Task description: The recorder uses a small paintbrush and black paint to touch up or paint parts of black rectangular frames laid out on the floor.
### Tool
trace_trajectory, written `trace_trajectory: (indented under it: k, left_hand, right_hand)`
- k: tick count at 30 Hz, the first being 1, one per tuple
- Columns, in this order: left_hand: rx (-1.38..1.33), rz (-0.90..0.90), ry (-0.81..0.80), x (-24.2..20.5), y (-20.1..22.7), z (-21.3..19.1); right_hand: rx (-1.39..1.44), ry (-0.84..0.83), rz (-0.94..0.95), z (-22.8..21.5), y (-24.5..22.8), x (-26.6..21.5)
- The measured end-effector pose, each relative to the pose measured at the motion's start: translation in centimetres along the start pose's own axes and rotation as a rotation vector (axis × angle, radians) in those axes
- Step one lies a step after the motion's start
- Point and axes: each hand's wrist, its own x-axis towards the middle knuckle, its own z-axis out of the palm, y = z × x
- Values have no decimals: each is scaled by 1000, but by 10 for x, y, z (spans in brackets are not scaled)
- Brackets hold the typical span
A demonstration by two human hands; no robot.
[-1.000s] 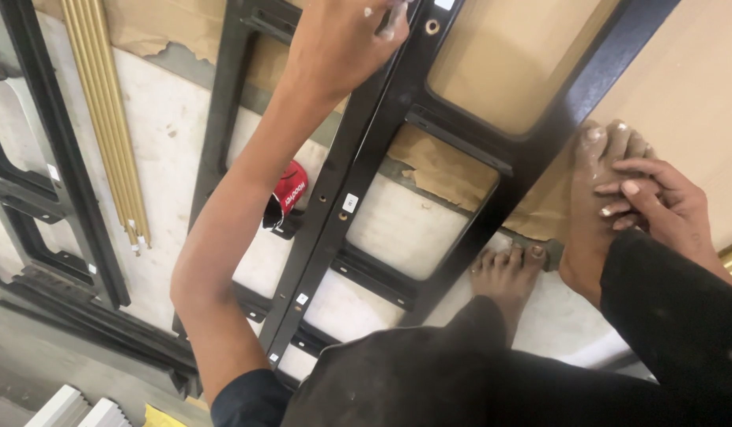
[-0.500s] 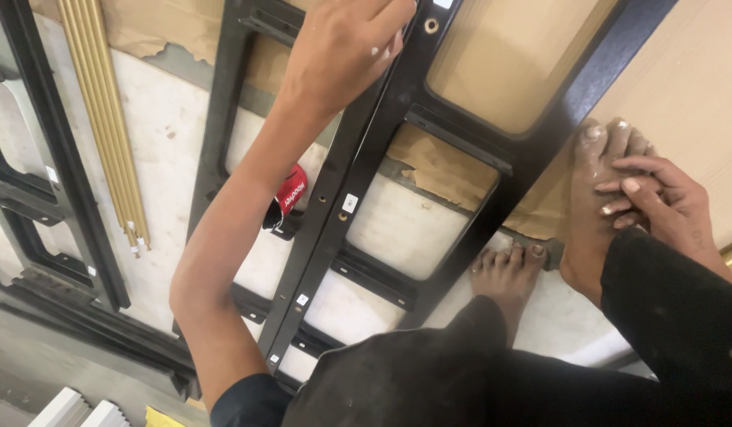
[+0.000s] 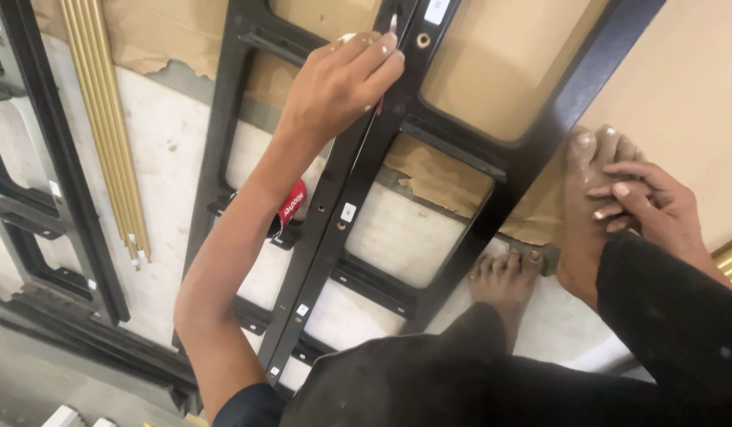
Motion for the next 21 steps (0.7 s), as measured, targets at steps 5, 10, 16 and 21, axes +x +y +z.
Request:
trace_trajectory:
  k: [5,10,16,21]
  left_hand:
    - [-105,-119,-74,4,4,-6]
    - [-236,-260,125,17,23,-13]
    - [-444,-773,525,-57,70,-27]
    - [-644,-1262,714,-118,117,-72]
  right_hand:
    - [30,-17,-10,2,-11,-2]
    - [140,-15,5,-6,3,5]
    - [167,-45,-47,4,-10,5]
    - [8,50,-23,4,-7,12]
